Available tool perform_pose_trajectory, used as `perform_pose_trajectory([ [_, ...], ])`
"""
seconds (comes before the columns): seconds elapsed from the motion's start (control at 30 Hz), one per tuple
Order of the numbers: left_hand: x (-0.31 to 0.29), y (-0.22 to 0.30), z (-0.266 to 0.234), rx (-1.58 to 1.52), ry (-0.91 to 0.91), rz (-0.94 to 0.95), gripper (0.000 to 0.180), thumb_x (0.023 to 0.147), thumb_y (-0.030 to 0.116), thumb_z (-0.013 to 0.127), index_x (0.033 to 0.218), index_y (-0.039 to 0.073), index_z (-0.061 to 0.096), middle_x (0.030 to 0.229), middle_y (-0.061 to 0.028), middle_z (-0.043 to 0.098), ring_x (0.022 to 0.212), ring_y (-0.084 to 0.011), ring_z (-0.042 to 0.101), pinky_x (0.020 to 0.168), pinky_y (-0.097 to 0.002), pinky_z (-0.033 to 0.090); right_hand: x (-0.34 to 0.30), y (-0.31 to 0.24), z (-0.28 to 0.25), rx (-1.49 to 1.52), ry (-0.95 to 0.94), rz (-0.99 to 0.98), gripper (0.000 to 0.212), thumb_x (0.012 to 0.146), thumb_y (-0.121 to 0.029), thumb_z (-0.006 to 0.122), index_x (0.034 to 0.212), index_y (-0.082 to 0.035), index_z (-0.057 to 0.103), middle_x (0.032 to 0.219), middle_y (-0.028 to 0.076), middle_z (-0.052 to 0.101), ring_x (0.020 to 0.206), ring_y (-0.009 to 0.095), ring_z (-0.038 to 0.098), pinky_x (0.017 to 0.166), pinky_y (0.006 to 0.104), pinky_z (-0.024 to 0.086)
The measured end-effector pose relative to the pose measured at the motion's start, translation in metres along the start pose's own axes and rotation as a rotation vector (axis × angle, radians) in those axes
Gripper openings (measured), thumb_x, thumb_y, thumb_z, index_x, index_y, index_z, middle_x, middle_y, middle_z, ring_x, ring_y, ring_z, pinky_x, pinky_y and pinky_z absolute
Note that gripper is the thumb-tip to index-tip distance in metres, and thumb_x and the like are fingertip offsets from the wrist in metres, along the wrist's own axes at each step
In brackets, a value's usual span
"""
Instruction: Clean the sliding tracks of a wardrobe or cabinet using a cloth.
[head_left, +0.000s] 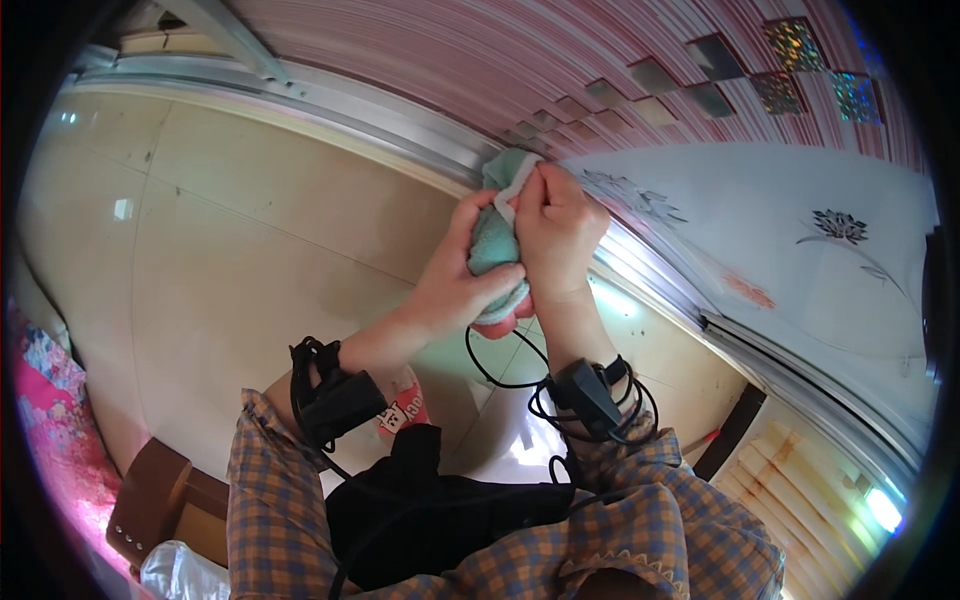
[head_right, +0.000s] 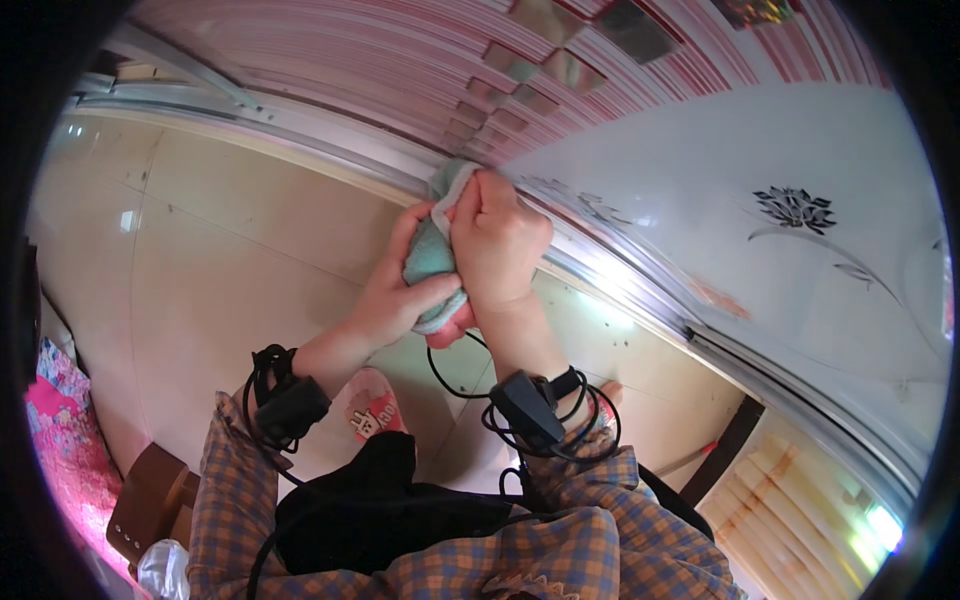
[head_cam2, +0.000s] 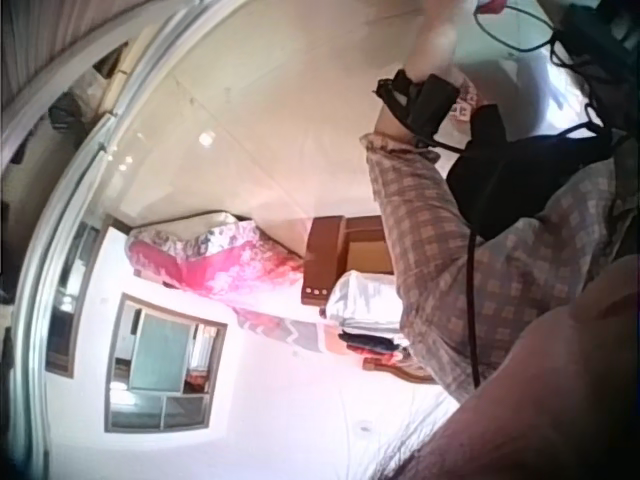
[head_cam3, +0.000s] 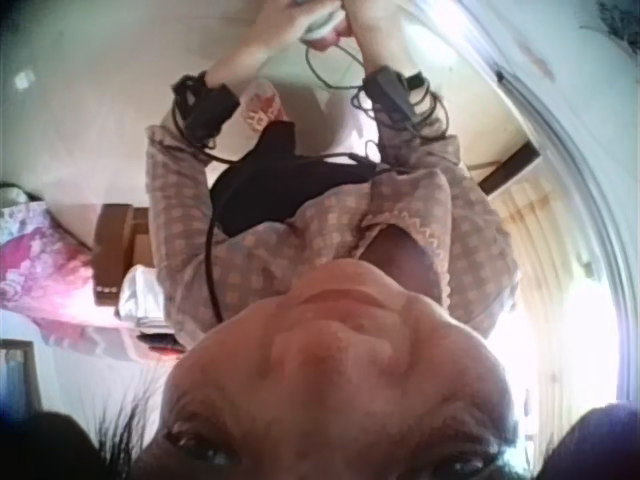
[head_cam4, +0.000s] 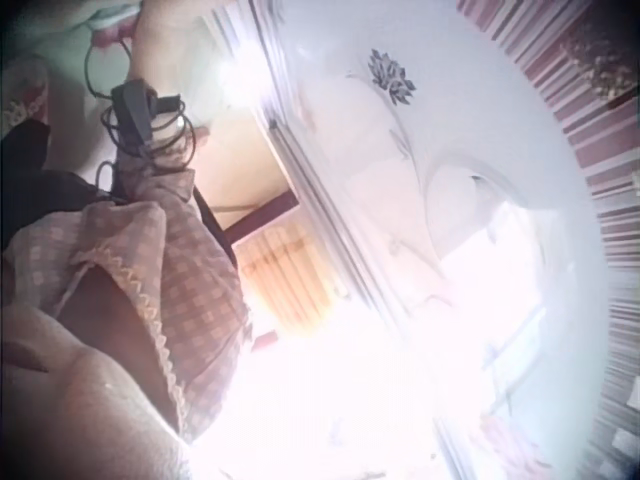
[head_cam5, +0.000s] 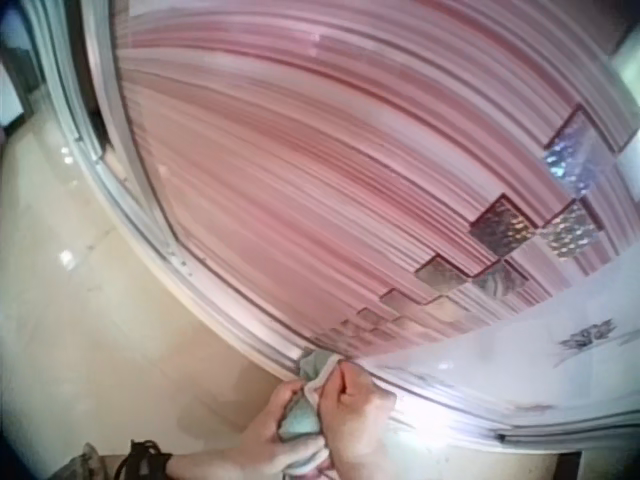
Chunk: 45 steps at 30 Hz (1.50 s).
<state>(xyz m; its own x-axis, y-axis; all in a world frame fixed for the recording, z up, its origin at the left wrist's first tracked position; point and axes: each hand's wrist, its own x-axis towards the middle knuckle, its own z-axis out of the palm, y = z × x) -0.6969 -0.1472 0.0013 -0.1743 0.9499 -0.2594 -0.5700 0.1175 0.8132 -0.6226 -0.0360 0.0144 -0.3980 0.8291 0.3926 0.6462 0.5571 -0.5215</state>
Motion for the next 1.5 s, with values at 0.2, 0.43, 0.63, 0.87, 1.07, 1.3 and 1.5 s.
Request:
perform_pose_trajectory([
  [0.2,-0.008,0.031,-0.004,-0.243,-0.035,-0.323,0.071,0.081,0.004,0.063,0.141,0.010,0.027,0.123,-0.0084,0.047,0.111,-0.0170,0.048,0.093,-0.0328,0.041,-0.003,-0.001,0.007,0.054,-0.001,-0.010,0.010,0.082,-0.011,0.064,0.072,-0.011,0.063,0.053,0.007,0.059,0.044,0.026,0.058,0.044,0.0356,0.046],
  [0.43,0.000,0.015,-0.027,0.049,0.126,0.079,0.069,0.080,0.002,0.061,0.141,0.010,0.029,0.123,-0.0077,0.048,0.111,-0.0164,0.049,0.094,-0.0325,0.042,0.012,-0.026,0.033,0.035,-0.008,-0.054,0.012,0.082,-0.010,0.063,0.070,-0.011,0.063,0.053,0.007,0.059,0.044,0.026,0.058,0.044,0.0363,0.046],
  [0.63,0.002,0.037,-0.041,-0.052,0.101,-0.018,0.063,0.080,0.002,0.061,0.136,0.010,0.033,0.103,-0.0104,0.056,0.082,-0.0191,0.063,0.071,-0.0336,0.051,0.014,-0.030,0.041,0.034,-0.024,-0.076,0.016,0.082,-0.012,0.063,0.066,-0.011,0.061,0.053,0.006,0.059,0.043,0.027,0.057,0.044,0.0370,0.046],
  [0.87,0.008,0.024,-0.061,0.022,0.176,0.201,0.063,0.080,0.001,0.059,0.137,0.011,0.033,0.106,-0.0105,0.057,0.085,-0.0187,0.063,0.073,-0.0336,0.051,0.022,-0.053,0.053,-0.040,-0.008,-0.123,0.015,0.080,-0.010,0.063,0.065,-0.010,0.062,0.052,0.009,0.059,0.042,0.029,0.056,0.043,0.0379,0.044],
  [1.07,0.002,0.034,-0.056,-0.129,0.088,-0.030,0.067,0.078,0.001,0.061,0.138,0.010,0.033,0.113,-0.0096,0.054,0.097,-0.0187,0.058,0.083,-0.0340,0.048,0.018,-0.042,0.051,0.064,-0.038,-0.035,0.014,0.082,-0.011,0.062,0.068,-0.009,0.064,0.057,0.012,0.060,0.048,0.030,0.058,0.046,0.0378,0.045],
  [1.3,0.007,0.029,-0.062,-0.048,0.195,0.176,0.062,0.079,0.003,0.061,0.136,0.009,0.036,0.113,-0.0093,0.054,0.098,-0.0188,0.058,0.084,-0.0331,0.048,0.025,-0.054,0.061,0.054,-0.040,-0.059,0.012,0.082,-0.010,0.062,0.071,-0.007,0.065,0.059,0.012,0.061,0.048,0.029,0.060,0.047,0.0374,0.046],
  [1.5,0.008,0.020,-0.073,0.204,0.211,0.275,0.061,0.077,0.004,0.062,0.134,0.008,0.039,0.115,-0.0093,0.053,0.105,-0.0187,0.054,0.090,-0.0318,0.044,0.023,-0.057,0.059,0.055,-0.041,-0.087,0.013,0.082,-0.011,0.062,0.069,-0.008,0.064,0.057,0.012,0.060,0.046,0.031,0.058,0.046,0.0384,0.046],
])
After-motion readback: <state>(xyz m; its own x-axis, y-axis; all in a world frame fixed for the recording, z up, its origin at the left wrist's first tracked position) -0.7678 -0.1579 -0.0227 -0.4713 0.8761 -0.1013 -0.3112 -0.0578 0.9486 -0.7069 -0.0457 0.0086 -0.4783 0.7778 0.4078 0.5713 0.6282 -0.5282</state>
